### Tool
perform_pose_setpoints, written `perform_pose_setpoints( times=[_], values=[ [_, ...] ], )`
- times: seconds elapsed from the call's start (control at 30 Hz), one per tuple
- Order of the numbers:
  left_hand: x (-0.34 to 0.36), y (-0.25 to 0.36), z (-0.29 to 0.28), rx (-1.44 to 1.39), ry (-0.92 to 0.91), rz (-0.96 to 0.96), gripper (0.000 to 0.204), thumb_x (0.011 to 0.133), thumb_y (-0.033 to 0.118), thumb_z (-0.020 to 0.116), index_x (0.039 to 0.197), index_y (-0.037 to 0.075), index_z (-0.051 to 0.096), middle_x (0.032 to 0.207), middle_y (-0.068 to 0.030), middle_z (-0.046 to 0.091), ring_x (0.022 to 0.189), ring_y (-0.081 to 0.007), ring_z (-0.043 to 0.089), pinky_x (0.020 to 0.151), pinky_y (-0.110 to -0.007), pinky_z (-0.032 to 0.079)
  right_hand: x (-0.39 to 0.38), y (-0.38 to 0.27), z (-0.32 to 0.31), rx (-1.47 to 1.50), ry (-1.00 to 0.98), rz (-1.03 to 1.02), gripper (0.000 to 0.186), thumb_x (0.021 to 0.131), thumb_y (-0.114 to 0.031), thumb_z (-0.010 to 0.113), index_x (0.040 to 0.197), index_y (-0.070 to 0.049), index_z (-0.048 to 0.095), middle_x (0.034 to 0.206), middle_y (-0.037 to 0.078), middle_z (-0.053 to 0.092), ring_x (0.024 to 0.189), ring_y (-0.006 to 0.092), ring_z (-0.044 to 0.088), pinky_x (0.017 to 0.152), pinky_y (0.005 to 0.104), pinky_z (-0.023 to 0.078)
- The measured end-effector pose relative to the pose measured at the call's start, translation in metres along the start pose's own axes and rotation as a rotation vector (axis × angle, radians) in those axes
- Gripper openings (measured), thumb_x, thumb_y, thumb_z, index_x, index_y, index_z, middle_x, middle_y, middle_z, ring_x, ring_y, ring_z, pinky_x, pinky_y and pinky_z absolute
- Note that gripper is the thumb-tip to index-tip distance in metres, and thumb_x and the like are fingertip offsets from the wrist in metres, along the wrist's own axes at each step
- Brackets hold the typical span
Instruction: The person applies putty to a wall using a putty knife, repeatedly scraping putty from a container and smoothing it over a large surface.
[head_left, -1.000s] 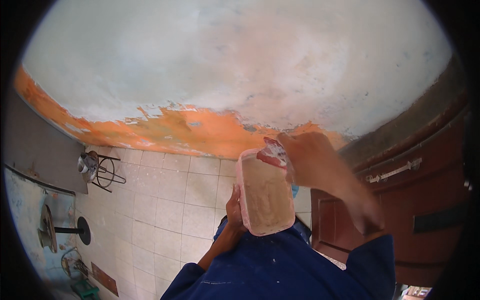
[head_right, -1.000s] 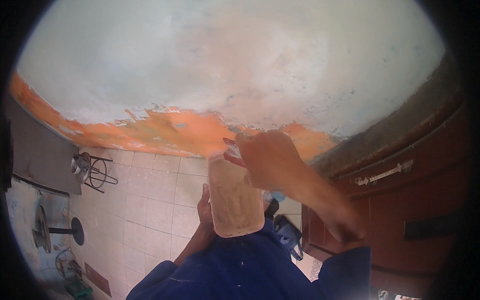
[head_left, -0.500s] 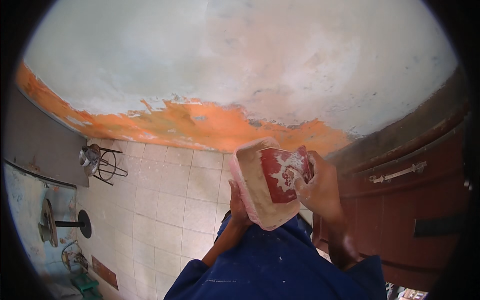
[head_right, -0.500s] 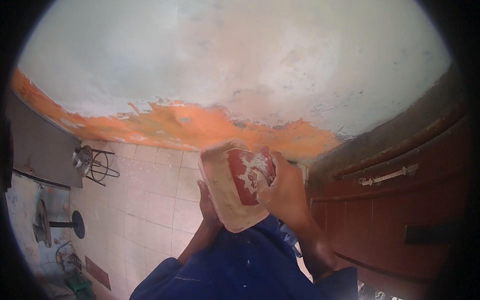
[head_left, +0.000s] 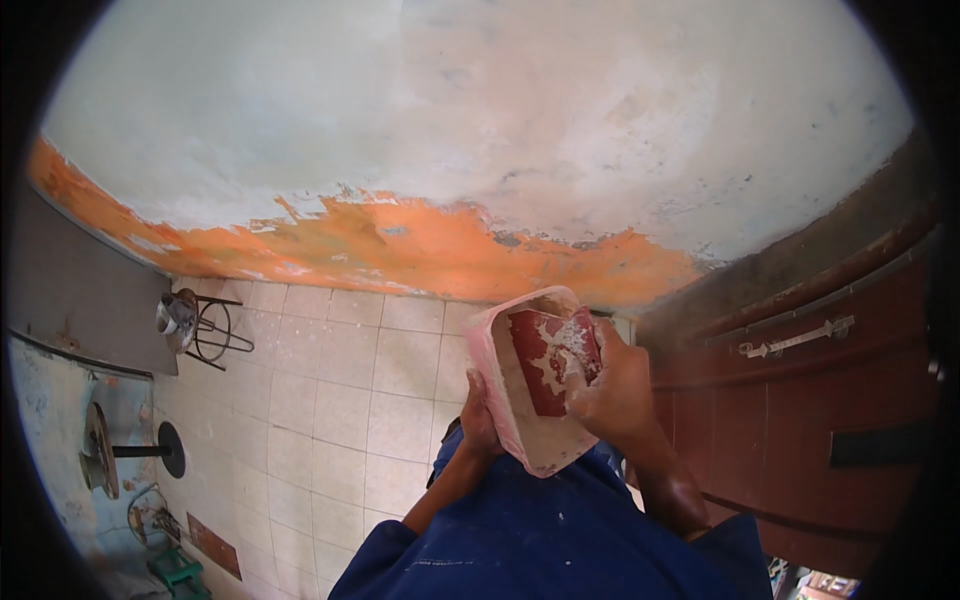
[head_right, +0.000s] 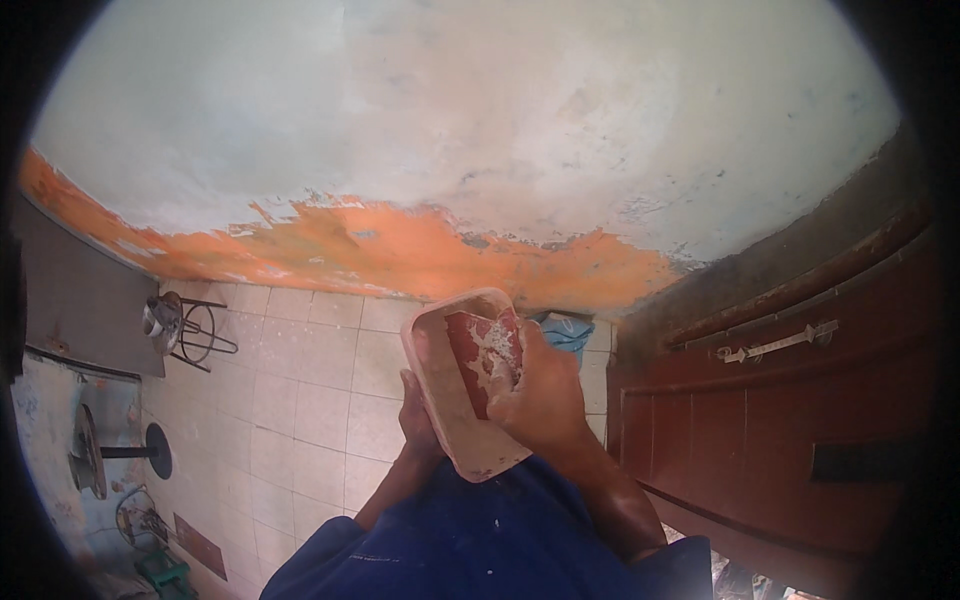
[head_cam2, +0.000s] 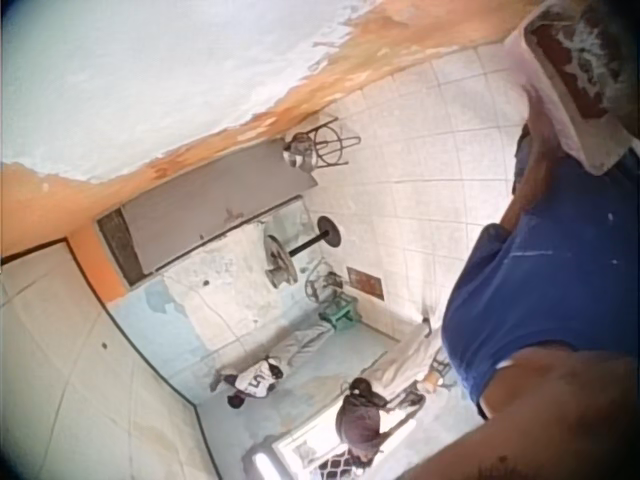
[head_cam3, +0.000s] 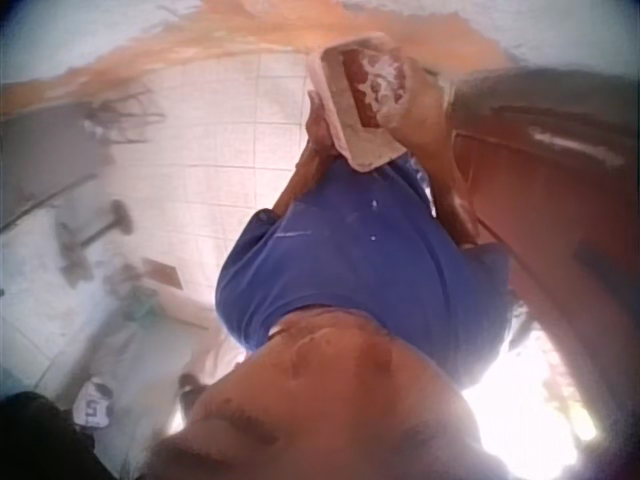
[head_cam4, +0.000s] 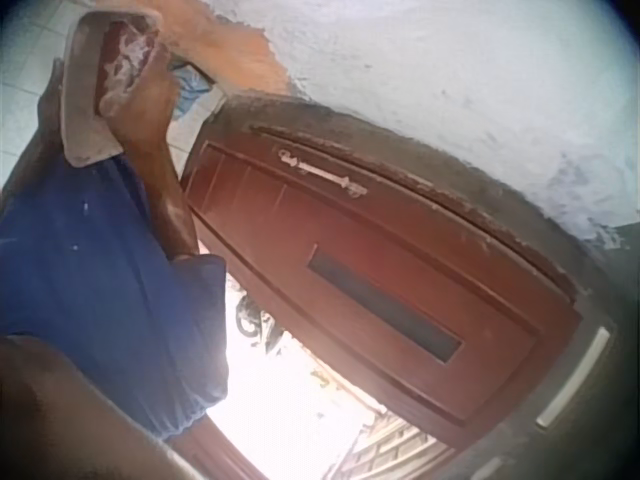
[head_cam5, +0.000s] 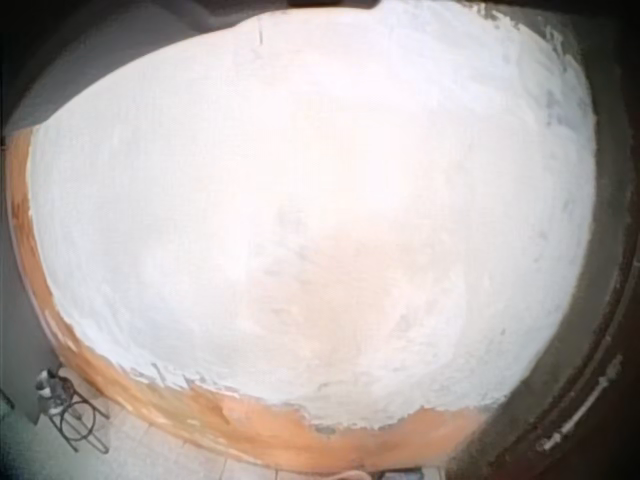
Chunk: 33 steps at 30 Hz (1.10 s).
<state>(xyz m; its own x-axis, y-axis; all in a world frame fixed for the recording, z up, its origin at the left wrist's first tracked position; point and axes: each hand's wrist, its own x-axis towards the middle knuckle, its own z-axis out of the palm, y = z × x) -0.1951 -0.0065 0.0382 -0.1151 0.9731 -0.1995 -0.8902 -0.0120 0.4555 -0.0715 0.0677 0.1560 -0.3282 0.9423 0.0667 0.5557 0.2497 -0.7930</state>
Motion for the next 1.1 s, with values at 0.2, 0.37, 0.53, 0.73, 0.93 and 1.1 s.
perform_pose_setpoints(
  times=[0.2,0.37,0.53,0.73,0.93,1.1],
  values=[
    [-0.002,-0.006,-0.006,0.011,0.005,-0.035,0.06,0.098,0.049,0.019,0.134,0.005,0.036,0.122,-0.0146,0.051,0.109,-0.0257,0.053,0.096,-0.039,0.044,-0.008,-0.003,-0.002,-0.07,0.005,-0.024,0.037,0.073,-0.004,0.059,0.106,0.008,0.049,0.075,0.027,0.061,0.07,0.043,0.061,0.065,0.0475,0.049],
    [0.0,-0.003,0.001,-0.051,-0.003,-0.049,0.06,0.098,0.049,0.02,0.134,0.004,0.036,0.122,-0.0151,0.051,0.108,-0.0264,0.054,0.096,-0.04,0.044,-0.006,-0.003,-0.004,-0.057,0.028,-0.068,0.037,0.073,-0.004,0.058,0.107,0.007,0.049,0.073,0.026,0.06,0.068,0.0426,0.061,0.063,0.0469,0.049],
    [-0.001,-0.009,-0.017,0.009,-0.045,-0.058,0.062,0.097,0.049,0.027,0.139,0.003,0.029,0.133,-0.0176,0.044,0.118,-0.0304,0.049,0.1,-0.045,0.041,-0.012,-0.002,-0.002,-0.134,0.025,-0.01,0.036,0.072,-0.004,0.06,0.106,0.006,0.053,0.076,0.024,0.062,0.072,0.0386,0.064,0.065,0.0394,0.051],
    [-0.003,-0.009,-0.018,0.042,0.003,-0.058,0.062,0.097,0.049,0.026,0.139,0.003,0.029,0.133,-0.0167,0.045,0.119,-0.0299,0.049,0.101,-0.043,0.04,-0.013,-0.006,0.005,-0.181,-0.006,-0.014,0.042,0.072,-0.007,0.061,0.11,0.007,0.049,0.076,0.026,0.061,0.07,0.0414,0.063,0.064,0.0442,0.051],
    [-0.002,-0.013,-0.019,0.019,0.031,-0.047,0.063,0.097,0.05,0.026,0.139,0.003,0.029,0.133,-0.0167,0.044,0.119,-0.03,0.048,0.102,-0.043,0.039,-0.011,0.011,0.018,-0.157,0.012,-0.072,0.043,0.071,-0.007,0.063,0.108,0.01,0.047,0.071,0.025,0.06,0.064,0.0425,0.061,0.059,0.0463,0.049],
    [-0.002,-0.009,-0.014,0.049,0.014,-0.027,0.063,0.097,0.051,0.027,0.139,0.003,0.029,0.134,-0.017,0.043,0.12,-0.0308,0.047,0.102,-0.045,0.039,-0.007,0.023,0.027,-0.067,0.06,-0.145,0.038,0.07,-0.006,0.064,0.103,0.009,0.049,0.068,0.025,0.059,0.062,0.0422,0.06,0.057,0.0458,0.048]
  ],
)
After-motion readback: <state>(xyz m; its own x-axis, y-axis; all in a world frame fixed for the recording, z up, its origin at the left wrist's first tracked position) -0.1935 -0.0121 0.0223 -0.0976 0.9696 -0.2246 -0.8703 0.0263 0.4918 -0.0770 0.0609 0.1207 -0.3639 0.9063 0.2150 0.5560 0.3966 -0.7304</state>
